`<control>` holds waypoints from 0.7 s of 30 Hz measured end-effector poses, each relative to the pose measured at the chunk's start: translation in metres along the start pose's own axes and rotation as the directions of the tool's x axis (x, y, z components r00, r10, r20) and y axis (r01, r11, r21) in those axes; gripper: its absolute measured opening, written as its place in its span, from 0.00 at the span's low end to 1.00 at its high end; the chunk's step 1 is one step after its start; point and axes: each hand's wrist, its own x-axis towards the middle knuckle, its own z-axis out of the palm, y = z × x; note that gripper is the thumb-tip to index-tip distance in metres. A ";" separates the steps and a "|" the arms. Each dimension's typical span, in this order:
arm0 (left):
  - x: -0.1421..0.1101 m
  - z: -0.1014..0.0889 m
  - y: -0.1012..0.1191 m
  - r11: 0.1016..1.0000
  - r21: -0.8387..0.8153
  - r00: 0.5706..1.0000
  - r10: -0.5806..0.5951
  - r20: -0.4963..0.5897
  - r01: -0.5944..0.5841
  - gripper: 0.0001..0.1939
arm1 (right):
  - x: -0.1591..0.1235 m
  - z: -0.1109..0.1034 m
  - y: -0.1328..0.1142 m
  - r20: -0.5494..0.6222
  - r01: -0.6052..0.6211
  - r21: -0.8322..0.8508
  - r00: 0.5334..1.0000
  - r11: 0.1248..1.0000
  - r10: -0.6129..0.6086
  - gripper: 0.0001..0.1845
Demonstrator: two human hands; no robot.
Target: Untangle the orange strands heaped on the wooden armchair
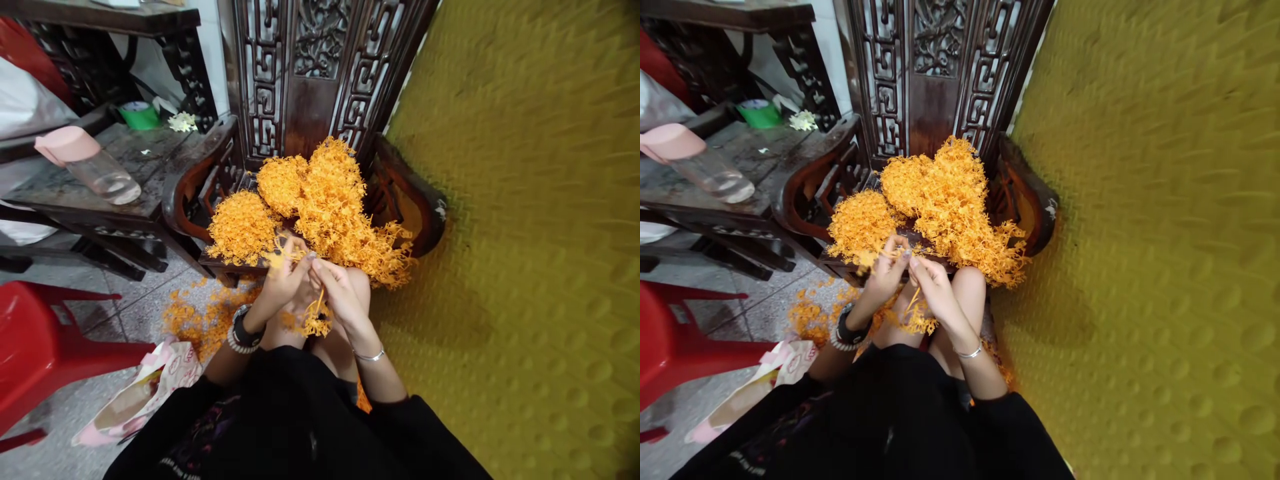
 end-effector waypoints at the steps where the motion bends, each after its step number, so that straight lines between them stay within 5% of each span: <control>1: -0.001 0.000 -0.002 1.000 -0.012 0.999 0.024 0.026 -0.024 0.15 | 0.000 -0.003 -0.001 0.019 -0.037 0.056 0.999 0.998 0.036 0.23; 5: -0.019 -0.005 -0.010 0.988 0.007 0.988 0.157 -0.015 -0.157 0.19 | 0.002 -0.033 -0.019 -0.031 -0.094 0.266 0.994 0.959 0.106 0.27; 10: -0.047 -0.018 -0.018 0.994 -0.109 1.000 0.000 -0.009 -0.001 0.24 | 0.003 -0.073 -0.046 -0.239 0.096 0.290 0.971 0.952 -0.025 0.29; 17: -0.035 -0.017 0.013 0.997 -0.073 0.987 0.018 -0.157 -0.030 0.12 | 0.005 -0.040 -0.026 -0.070 -0.092 0.224 0.991 0.970 0.110 0.26; 21: -0.022 -0.012 0.020 0.989 0.119 0.994 0.097 -0.053 -0.090 0.16 | 0.003 -0.024 -0.015 -0.011 -0.113 0.226 0.993 0.967 0.119 0.24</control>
